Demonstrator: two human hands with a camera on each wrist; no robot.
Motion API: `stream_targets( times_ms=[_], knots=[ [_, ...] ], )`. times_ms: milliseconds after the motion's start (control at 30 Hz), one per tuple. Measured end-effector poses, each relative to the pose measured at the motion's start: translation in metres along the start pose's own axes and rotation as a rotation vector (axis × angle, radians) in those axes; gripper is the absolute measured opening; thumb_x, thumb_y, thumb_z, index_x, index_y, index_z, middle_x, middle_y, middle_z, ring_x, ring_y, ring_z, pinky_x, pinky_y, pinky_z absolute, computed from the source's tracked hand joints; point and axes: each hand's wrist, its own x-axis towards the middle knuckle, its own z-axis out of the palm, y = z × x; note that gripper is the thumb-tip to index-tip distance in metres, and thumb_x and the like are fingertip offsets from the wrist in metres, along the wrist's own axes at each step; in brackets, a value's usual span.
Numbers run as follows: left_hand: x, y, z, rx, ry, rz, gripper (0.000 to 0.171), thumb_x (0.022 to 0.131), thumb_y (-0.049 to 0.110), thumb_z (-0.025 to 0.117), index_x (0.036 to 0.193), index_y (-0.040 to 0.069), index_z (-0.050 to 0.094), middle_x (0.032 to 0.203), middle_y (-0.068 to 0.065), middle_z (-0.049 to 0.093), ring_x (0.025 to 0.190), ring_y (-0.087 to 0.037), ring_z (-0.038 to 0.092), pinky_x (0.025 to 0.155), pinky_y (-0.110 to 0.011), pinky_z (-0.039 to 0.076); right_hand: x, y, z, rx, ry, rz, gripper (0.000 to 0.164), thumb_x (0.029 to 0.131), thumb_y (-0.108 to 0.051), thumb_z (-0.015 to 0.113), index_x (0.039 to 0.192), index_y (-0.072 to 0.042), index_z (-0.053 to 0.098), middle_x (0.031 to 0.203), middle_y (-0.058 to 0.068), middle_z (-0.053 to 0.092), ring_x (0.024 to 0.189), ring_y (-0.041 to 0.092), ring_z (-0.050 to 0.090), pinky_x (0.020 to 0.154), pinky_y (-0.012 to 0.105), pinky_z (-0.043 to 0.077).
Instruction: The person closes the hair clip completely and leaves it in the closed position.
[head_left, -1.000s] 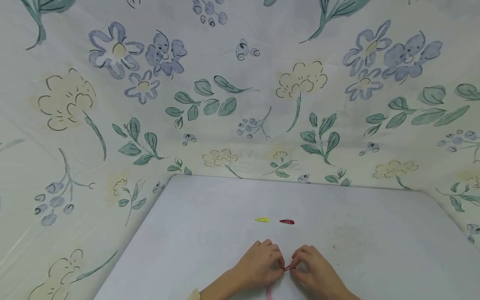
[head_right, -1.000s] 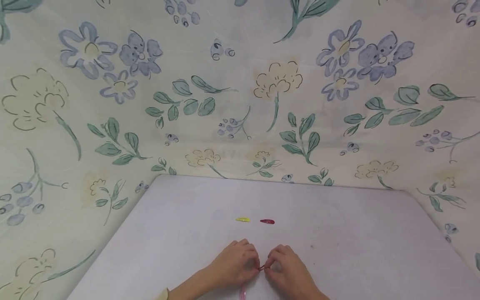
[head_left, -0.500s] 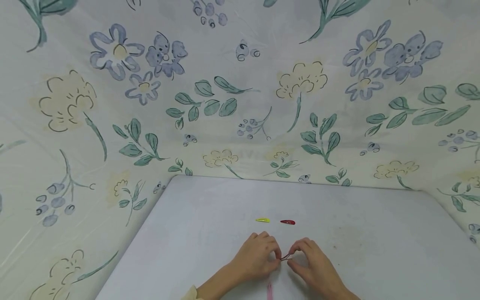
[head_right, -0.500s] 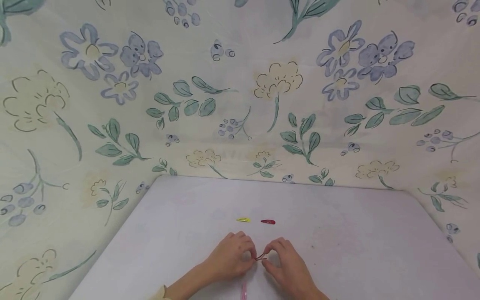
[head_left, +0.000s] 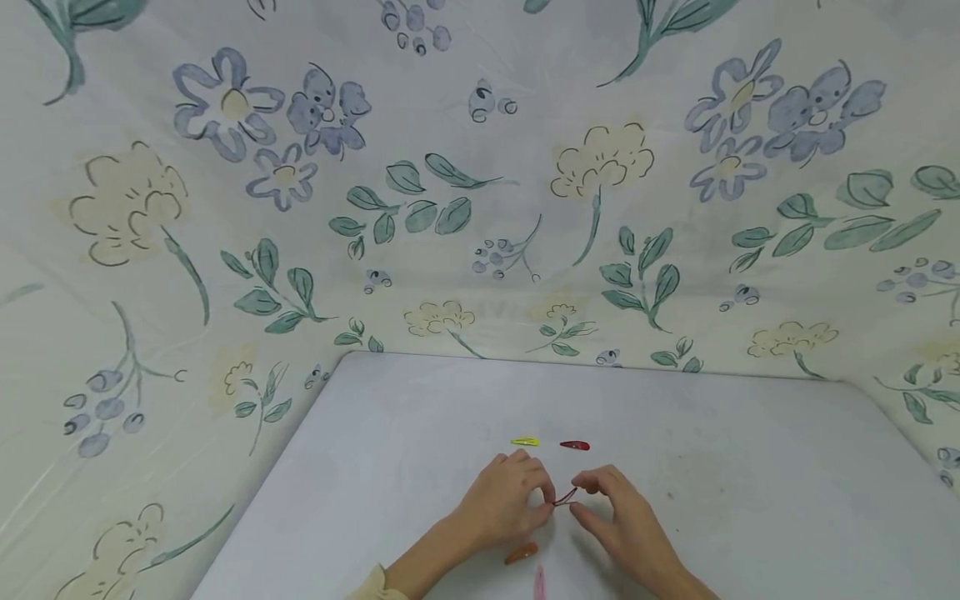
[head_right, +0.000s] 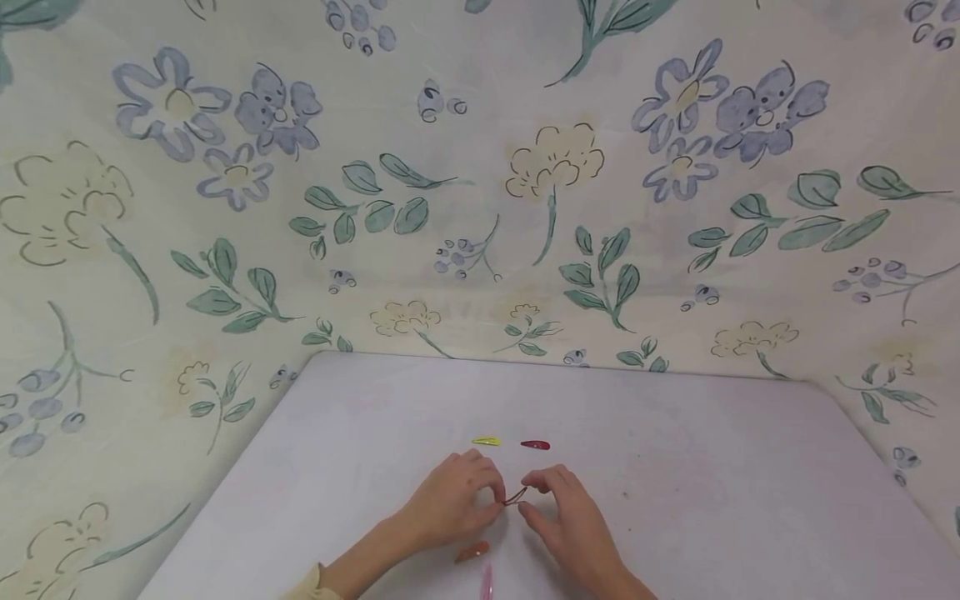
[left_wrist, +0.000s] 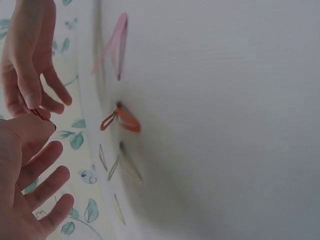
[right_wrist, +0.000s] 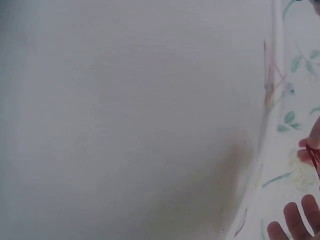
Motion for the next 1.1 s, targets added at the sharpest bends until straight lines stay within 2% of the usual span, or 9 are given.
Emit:
stream_targets(
  times_ms=[133,233,400,633,767,867,1100],
  knots=[
    [0.002,-0.003,-0.004,-0.039,0.039,-0.001,0.006,0.085,0.022,0.073,0.082,0.023,0.069,0.086,0.013,0.066,0.09,-0.007,0.056,0.076,-0.023,0.044,0.006,0.0,0.0,0.029,0.045,-0.022,0.033,0.078,-0.005,0.082,0.099,-0.024,0.064,0.095,-0.021,0.056,0.092,0.005,0.057,0.084,0.035,0.055],
    [0.004,-0.004,-0.006,-0.092,0.077,-0.016,0.005,0.085,0.02,0.073,0.083,0.022,0.069,0.082,0.012,0.066,0.086,-0.006,0.054,0.073,-0.021,0.043,0.01,0.0,0.0,0.058,0.08,-0.039,0.033,0.077,-0.004,0.082,0.098,-0.022,0.064,0.095,-0.018,0.057,0.093,0.006,0.06,0.085,0.035,0.055],
    [0.005,-0.004,-0.005,-0.2,0.147,-0.08,0.006,0.085,0.016,0.074,0.084,0.02,0.069,0.083,0.014,0.067,0.084,-0.007,0.055,0.074,-0.022,0.044,0.017,-0.002,0.002,0.135,0.111,-0.01,0.03,0.079,-0.002,0.08,0.097,-0.02,0.064,0.094,-0.013,0.059,0.095,0.01,0.062,0.087,0.035,0.055],
    [0.004,-0.005,0.002,-0.346,0.266,-0.169,0.008,0.086,0.012,0.073,0.087,0.019,0.069,0.086,0.012,0.065,0.088,-0.007,0.056,0.078,-0.026,0.048,0.022,-0.005,0.008,0.199,0.156,0.035,0.025,0.081,-0.002,0.079,0.096,-0.015,0.064,0.094,-0.007,0.061,0.094,0.016,0.063,0.085,0.038,0.056],
    [0.004,-0.005,0.006,-0.442,0.325,-0.211,0.008,0.085,0.01,0.072,0.088,0.017,0.068,0.086,0.01,0.062,0.088,-0.006,0.055,0.078,-0.033,0.051,0.026,-0.006,0.013,0.237,0.198,0.03,0.025,0.08,0.0,0.078,0.096,-0.012,0.064,0.096,-0.004,0.063,0.095,0.017,0.064,0.084,0.037,0.057],
    [0.005,-0.005,0.009,-0.499,0.377,-0.226,0.009,0.085,0.009,0.072,0.088,0.017,0.068,0.086,0.009,0.062,0.087,-0.007,0.056,0.078,-0.037,0.051,0.029,-0.006,0.016,0.264,0.219,0.028,0.023,0.081,0.0,0.077,0.096,-0.011,0.063,0.097,-0.003,0.064,0.096,0.017,0.064,0.084,0.037,0.057],
    [0.012,-0.001,0.016,-0.565,0.489,-0.248,0.007,0.084,0.009,0.073,0.088,0.012,0.068,0.086,0.007,0.062,0.086,-0.008,0.055,0.079,-0.036,0.051,0.032,-0.007,0.019,0.307,0.257,0.065,0.019,0.084,-0.002,0.075,0.097,-0.008,0.063,0.097,0.001,0.066,0.093,0.014,0.064,0.084,0.039,0.056]
  ],
)
